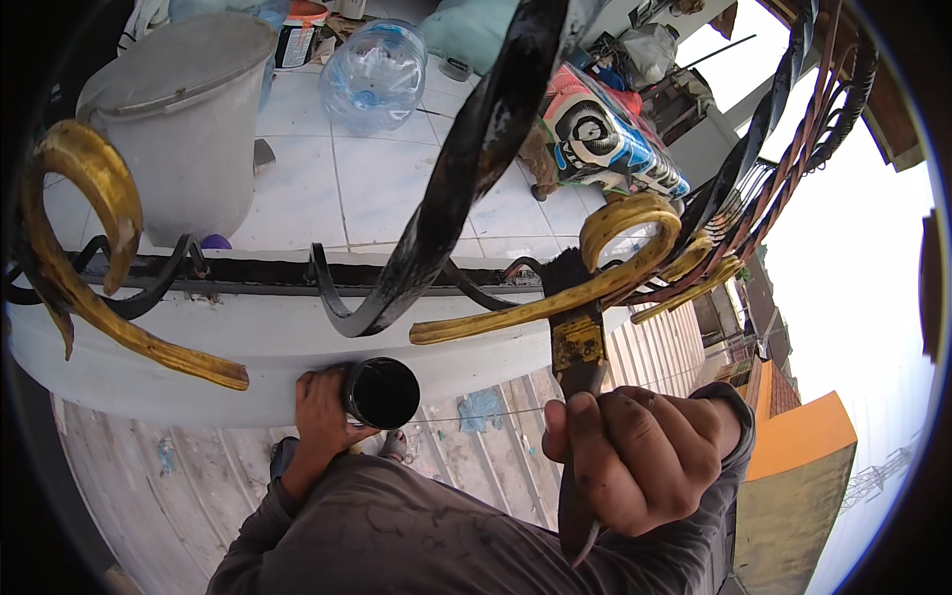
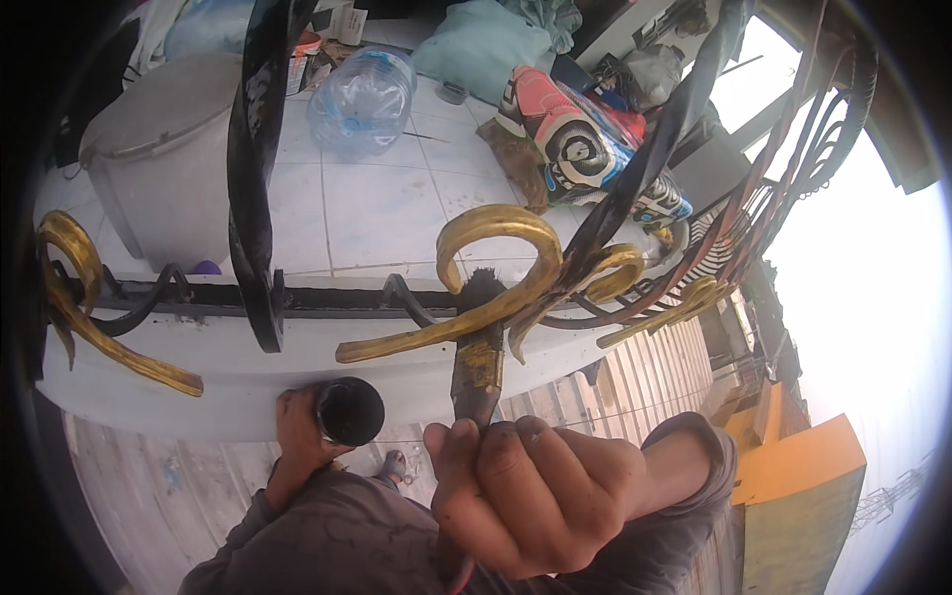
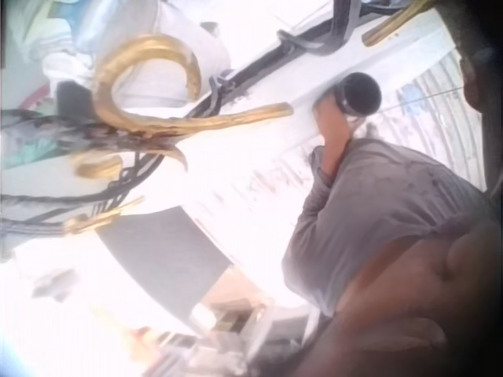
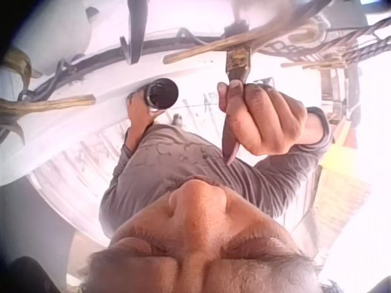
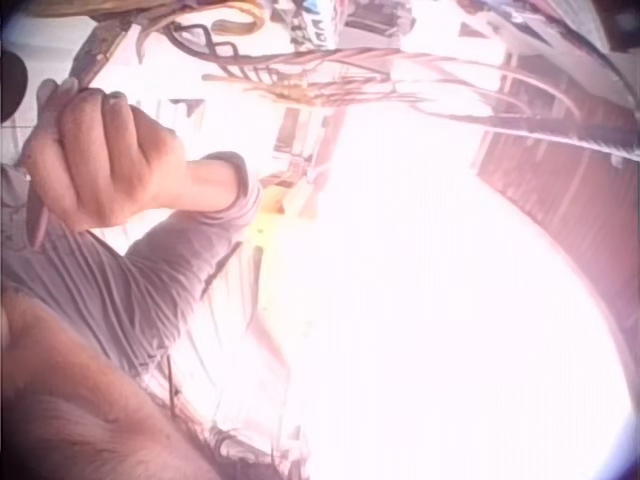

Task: The person paints the ornamental metal railing of a rooftop balcony with gold paint using a brush. They repeatedly dip the brush into a small paint can and apply the paint to the curved and straight sections of the railing.

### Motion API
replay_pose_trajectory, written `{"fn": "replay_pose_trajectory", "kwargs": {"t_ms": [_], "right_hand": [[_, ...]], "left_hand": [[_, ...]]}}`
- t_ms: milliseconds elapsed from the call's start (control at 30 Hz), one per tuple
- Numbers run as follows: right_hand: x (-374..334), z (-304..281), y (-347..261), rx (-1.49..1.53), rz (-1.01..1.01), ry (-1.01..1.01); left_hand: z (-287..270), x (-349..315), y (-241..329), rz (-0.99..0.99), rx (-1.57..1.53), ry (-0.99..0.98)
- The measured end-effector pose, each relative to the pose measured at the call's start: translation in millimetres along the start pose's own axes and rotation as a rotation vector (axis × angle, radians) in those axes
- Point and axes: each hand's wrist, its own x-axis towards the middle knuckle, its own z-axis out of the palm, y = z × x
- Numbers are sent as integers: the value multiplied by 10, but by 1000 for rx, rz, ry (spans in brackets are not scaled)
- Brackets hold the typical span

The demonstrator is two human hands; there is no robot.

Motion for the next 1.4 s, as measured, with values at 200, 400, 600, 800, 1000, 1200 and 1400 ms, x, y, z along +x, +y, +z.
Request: {"fn": "replay_pose_trajectory", "kwargs": {"t_ms": [200, 400, 600, 800, 1000, 1200, 1400], "right_hand": [[-9, 12, -7, 69, 30, -33], [-9, 23, 205, 238, -66, -137], [-108, 86, 157, 197, -32, -100], [-266, 217, 77, 177, -32, -11], [-528, 839, -356, 202, 215, -57], [-650, 1126, -531, 466, 508, -150], [-789, 880, -632, 380, 454, 176]], "left_hand": [[-8, 24, 12, -9, -1, 8], [12, 22, 9, -13, -8, -49], [15, 45, 72, -52, -31, 15], [47, 22, 62, -75, -45, 17], [76, 27, 21, 2, -17, 49], [39, 39, 53, -27, -20, -6], [61, 37, 94, -10, -25, -11]]}}
